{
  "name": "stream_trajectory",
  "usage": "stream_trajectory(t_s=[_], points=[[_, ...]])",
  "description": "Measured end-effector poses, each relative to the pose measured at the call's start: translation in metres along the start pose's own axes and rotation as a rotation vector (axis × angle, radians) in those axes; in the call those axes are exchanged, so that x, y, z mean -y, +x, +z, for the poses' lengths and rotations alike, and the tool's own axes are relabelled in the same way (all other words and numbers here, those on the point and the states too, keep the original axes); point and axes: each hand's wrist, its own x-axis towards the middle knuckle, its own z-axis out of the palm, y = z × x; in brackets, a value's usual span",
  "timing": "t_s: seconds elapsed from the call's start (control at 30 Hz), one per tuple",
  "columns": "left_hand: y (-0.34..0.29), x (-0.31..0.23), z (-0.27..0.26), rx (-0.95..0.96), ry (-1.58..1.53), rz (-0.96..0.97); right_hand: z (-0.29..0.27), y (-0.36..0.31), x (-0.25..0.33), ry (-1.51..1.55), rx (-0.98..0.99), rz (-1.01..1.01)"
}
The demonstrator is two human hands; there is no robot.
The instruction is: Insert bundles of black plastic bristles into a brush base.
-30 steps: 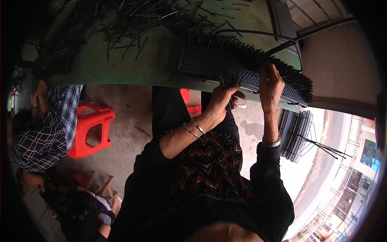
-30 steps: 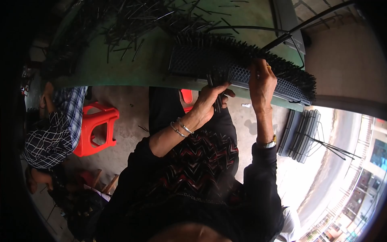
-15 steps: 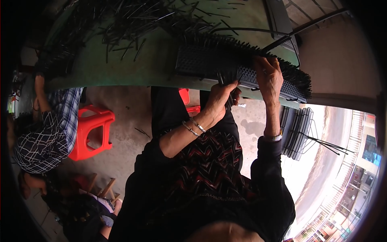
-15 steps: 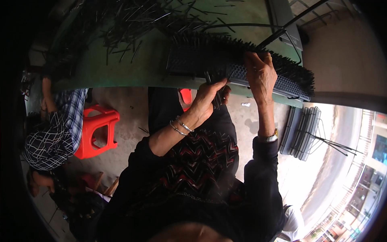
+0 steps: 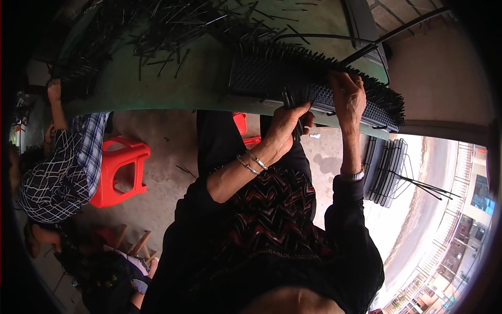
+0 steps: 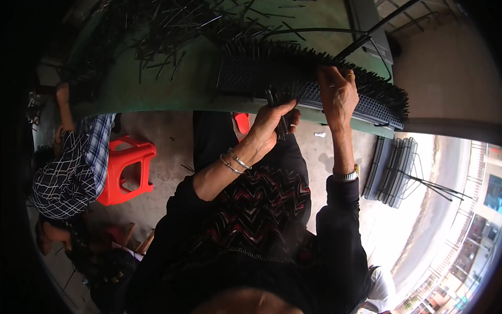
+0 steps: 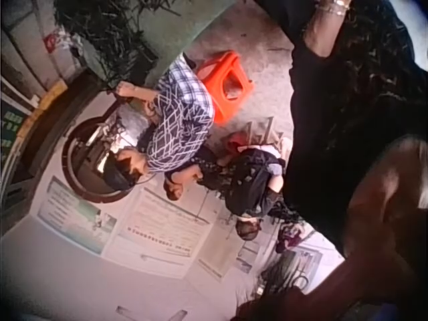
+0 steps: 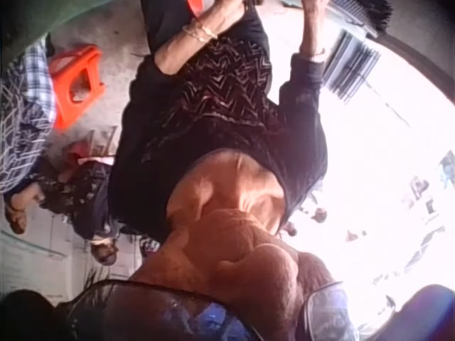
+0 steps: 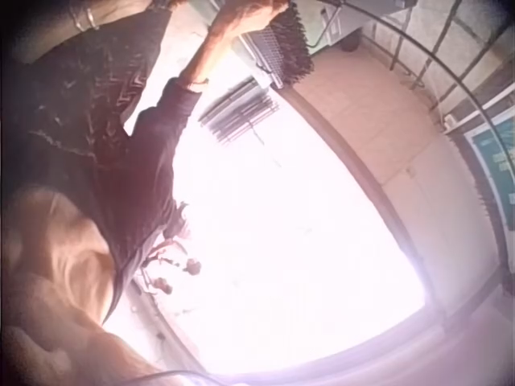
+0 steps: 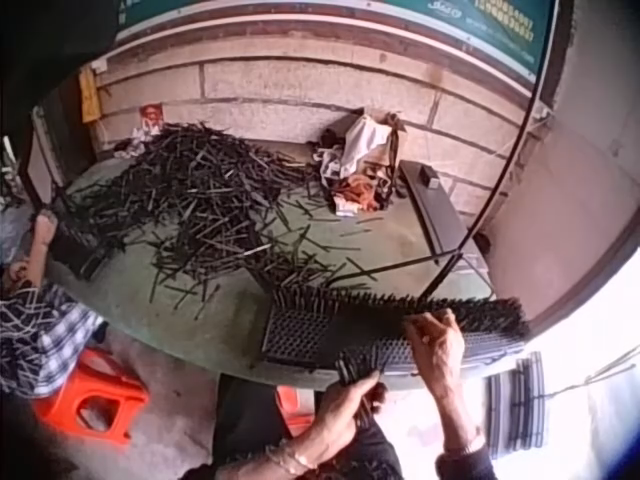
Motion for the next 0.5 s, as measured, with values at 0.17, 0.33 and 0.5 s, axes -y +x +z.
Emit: stream_trajectory(t_s=[0.17,0.33,0.5], points=[[-0.002,-0.002,0.003,-0.005,0.037,-0.009,0.003,0.005,-0.004,-0.149,0.007,0.027],[-0.003,-0.005,0.001,0.001,0.031,-0.02,0.003,-0.004,0.001,-0.183,-0.059,-0.064],[-0.001,-0.005,-0.002,0.041,0.026,-0.017,0.002,-0.012,0.002,-0.285,0.011,-0.08]])
